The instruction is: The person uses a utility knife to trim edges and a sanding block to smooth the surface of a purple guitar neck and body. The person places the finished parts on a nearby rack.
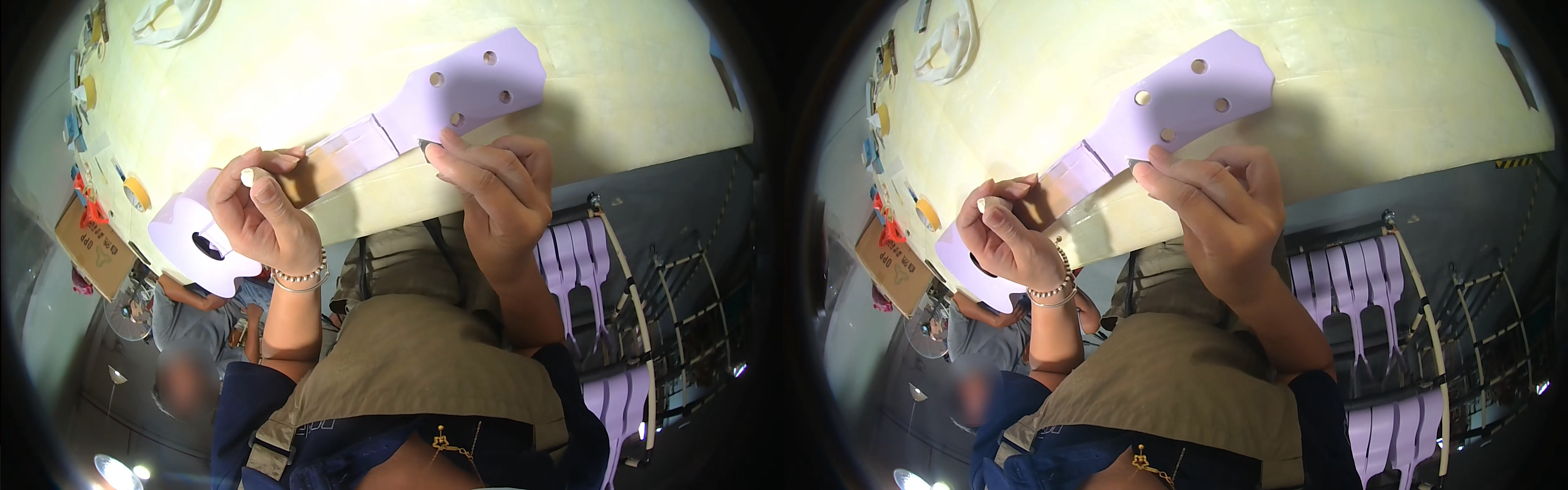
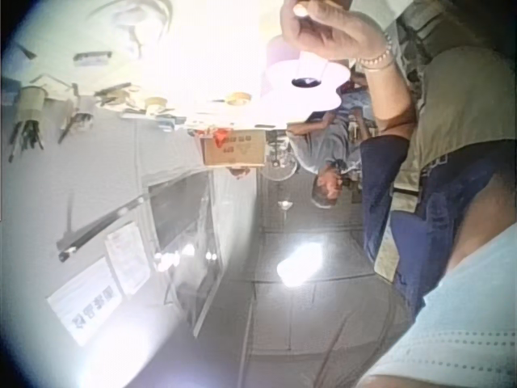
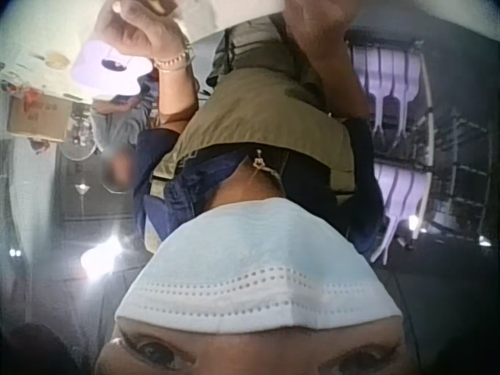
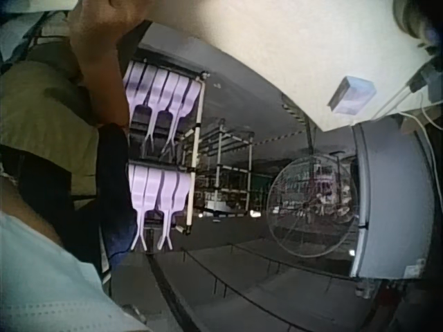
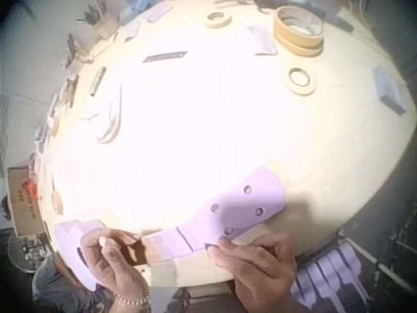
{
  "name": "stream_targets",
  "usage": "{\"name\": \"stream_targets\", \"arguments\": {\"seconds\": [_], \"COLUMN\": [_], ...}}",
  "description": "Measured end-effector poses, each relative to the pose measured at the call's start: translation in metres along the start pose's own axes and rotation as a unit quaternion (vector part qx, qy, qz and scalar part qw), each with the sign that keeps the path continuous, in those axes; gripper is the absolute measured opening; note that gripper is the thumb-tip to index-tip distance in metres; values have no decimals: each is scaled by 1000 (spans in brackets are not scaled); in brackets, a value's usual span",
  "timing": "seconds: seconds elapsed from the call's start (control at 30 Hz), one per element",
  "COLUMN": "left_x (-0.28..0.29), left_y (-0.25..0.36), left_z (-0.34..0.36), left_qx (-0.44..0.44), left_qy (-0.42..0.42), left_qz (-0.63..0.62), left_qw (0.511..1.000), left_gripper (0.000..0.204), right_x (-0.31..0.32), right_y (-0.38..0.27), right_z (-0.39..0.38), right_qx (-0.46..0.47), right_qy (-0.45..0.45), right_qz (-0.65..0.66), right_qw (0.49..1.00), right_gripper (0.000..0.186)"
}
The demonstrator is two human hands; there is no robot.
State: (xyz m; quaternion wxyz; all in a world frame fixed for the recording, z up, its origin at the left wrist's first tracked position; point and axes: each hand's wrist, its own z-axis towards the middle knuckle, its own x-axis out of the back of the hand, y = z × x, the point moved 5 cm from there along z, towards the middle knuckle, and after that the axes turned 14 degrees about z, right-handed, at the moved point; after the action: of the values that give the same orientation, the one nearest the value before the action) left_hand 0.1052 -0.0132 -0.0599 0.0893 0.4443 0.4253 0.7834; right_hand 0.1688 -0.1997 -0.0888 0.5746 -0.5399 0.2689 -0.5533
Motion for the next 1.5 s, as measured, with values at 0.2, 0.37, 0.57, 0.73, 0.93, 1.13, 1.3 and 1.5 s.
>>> {"name": "stream_targets", "arguments": {"seconds": [0.2,0.37,0.57,0.73,0.93,1.13,1.3,1.5], "left_x": [-1,0,0,1,1,1,0,0], "left_y": [1,-2,-2,-2,-2,-4,-3,-4], "left_z": [0,-1,0,-1,-1,-1,-1,0], "left_qx": [10,0,-4,9,4,2,4,1], "left_qy": [-1,-16,-15,-5,-8,-10,0,-2], "left_qz": [-4,-25,-15,3,-9,-17,0,-1], "left_qw": [1000,1000,1000,1000,1000,1000,1000,1000], "left_gripper": [27,23,24,26,23,22,25,25], "right_x": [-3,-1,0,1,-4,-3,-2,-3], "right_y": [-7,-8,-4,2,-1,-3,0,2], "right_z": [-1,2,3,2,-2,-1,0,-1], "right_qx": [21,40,49,-5,43,61,61,39], "right_qy": [7,-10,-17,-17,16,1,-9,9], "right_qz": [-75,-81,-65,15,-51,-66,-49,-13], "right_qw": [997,996,997,1000,998,996,997,999], "right_gripper": [24,23,22,27,23,20,21,24]}}
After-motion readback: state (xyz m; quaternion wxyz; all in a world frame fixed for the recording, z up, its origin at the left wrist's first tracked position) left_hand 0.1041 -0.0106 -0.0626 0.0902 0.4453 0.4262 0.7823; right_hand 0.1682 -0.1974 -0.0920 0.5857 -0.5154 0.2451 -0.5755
